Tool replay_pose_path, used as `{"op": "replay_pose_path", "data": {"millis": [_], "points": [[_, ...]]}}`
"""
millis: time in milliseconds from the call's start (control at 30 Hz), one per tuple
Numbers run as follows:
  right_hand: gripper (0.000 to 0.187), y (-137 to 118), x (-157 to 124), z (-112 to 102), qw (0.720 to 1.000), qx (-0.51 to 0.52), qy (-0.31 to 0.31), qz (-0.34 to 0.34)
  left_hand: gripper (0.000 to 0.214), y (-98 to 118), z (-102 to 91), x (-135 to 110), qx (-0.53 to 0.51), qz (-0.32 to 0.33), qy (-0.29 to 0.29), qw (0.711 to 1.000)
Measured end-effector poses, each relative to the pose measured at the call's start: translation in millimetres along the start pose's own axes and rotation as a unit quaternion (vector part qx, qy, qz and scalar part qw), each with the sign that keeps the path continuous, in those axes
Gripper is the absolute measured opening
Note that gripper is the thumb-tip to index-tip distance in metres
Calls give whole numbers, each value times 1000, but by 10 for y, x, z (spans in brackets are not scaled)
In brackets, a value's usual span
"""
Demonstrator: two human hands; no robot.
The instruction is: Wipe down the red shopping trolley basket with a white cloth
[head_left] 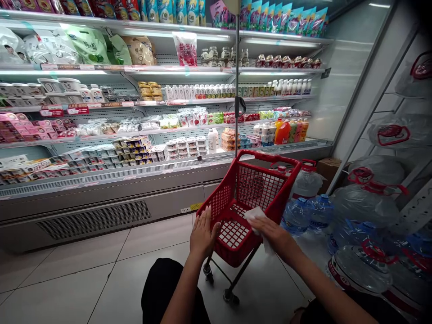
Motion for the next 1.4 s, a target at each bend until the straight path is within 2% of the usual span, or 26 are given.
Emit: {"op": "replay_pose_path", "data": {"millis": [67,233,267,333,433,567,667,733,833,967,1067,1133,1233,1333,1400], "points": [[56,39,54,42,1000,-3,16,23,71,154,17,49,-20,-12,0,1000],[58,-493,87,331,999,5,6,-39,78,976,101,82,-88,76,14,993],[60,-548,83,356,999,7,3,-47,80,1050,113,70,-88,78,15,993],[65,-507,65,337,999,4,-4,-50,85,1064,126,44,-76,66,12,995],[78,-71,-8,103,999,-43,3,-19,87,909,120,30,-52,49,-11,997],[82,866,-187,-445,980,-169,32,104,79,672,71,58,-12,28,-38,999],[78,1157,-299,-736,968,-214,53,119,76,612,57,88,13,27,-36,999],[76,1116,-316,-761,967,-217,62,119,72,628,81,109,31,24,-29,999],[75,772,-256,-530,975,-193,47,98,68,784,121,151,65,31,-5,997],[76,254,-147,-179,986,-156,19,51,65,1240,145,198,61,135,30,988],[81,159,-136,-187,987,-159,6,29,59,1319,157,213,48,151,25,987],[86,274,-169,-341,983,-179,2,30,59,1256,155,223,39,142,17,989],[86,652,-269,-750,972,-223,19,71,60,1133,133,237,24,131,15,991],[80,1076,-409,-1187,955,-263,56,128,62,1064,107,249,21,125,20,992],[77,1275,-490,-1391,941,-281,89,165,62,1059,104,254,25,123,18,992]]}}
Point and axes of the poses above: each hand's wrist, its own x-axis towards the middle knuckle, its own z-axis out of the palm, y = z × x, the point moved 10 cm from there along x, towards the middle knuckle, and after that the axes turned 9 degrees about z, right-handed, at the moved point
